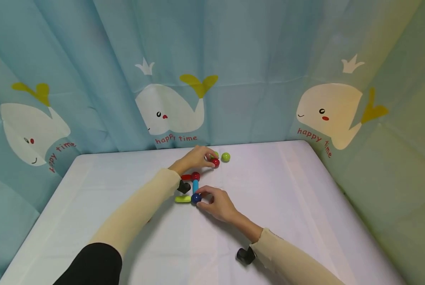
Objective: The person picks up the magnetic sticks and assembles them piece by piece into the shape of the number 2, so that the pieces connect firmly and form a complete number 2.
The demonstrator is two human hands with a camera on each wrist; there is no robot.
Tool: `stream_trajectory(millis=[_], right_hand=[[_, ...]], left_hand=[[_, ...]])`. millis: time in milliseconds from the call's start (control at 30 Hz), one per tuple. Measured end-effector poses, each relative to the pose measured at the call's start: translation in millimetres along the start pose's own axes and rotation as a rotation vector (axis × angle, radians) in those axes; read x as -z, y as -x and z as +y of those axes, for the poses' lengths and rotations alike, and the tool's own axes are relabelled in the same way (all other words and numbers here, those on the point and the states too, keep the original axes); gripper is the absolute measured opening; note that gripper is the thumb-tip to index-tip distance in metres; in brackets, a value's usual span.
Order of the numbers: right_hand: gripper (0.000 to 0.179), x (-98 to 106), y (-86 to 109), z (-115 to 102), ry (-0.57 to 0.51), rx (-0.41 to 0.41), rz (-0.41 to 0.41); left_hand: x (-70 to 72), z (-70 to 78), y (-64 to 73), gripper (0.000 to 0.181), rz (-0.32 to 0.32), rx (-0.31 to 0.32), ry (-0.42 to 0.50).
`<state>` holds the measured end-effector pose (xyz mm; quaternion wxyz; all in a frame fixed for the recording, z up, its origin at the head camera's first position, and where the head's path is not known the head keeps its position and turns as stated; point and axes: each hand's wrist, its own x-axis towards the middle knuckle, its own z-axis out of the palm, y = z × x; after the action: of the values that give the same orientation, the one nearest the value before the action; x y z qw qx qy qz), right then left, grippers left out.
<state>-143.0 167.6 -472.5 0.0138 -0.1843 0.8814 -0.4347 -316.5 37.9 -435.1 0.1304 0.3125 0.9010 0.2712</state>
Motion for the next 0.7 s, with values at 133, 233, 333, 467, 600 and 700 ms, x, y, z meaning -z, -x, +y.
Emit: stream_trajectory(millis=[133,233,333,467,600,700], right_hand=[[0.030,-0.3,-0.1,0.1,0.001,0.005,0.002],[0.030,-0.7,-0.3,0.5,0.000,0.010,0.004],[0.030,-1.4,-0.4,0.7,0.003,0.008,0.006],[0.031,-1.8,-0.5,0.6,0.006,0.005,0.003],[0.031,-0.8,-1.0,0.0,0.012,-0.007,-0.002],[0.032,0.5,-1.3,0.1,0.020,-0.023,-0.005]], left_hand=[[-3.5,0.3,-2.1,0.026,0.016,0.014,-0.002],[-4.9,0.1,-2.1,0.025,0.022,0.018,0.003],[-5.4,-0.6,-0.9,0.026,0.023,0.021,0.006],[-3.4,-1.9,3.4,0.028,0.021,-0.002,0.000],[5.7,-4.8,13.8,0.025,0.028,-0.063,0.023],[17.0,-10.1,27.8,0.023,0.053,-0.112,0.034]])
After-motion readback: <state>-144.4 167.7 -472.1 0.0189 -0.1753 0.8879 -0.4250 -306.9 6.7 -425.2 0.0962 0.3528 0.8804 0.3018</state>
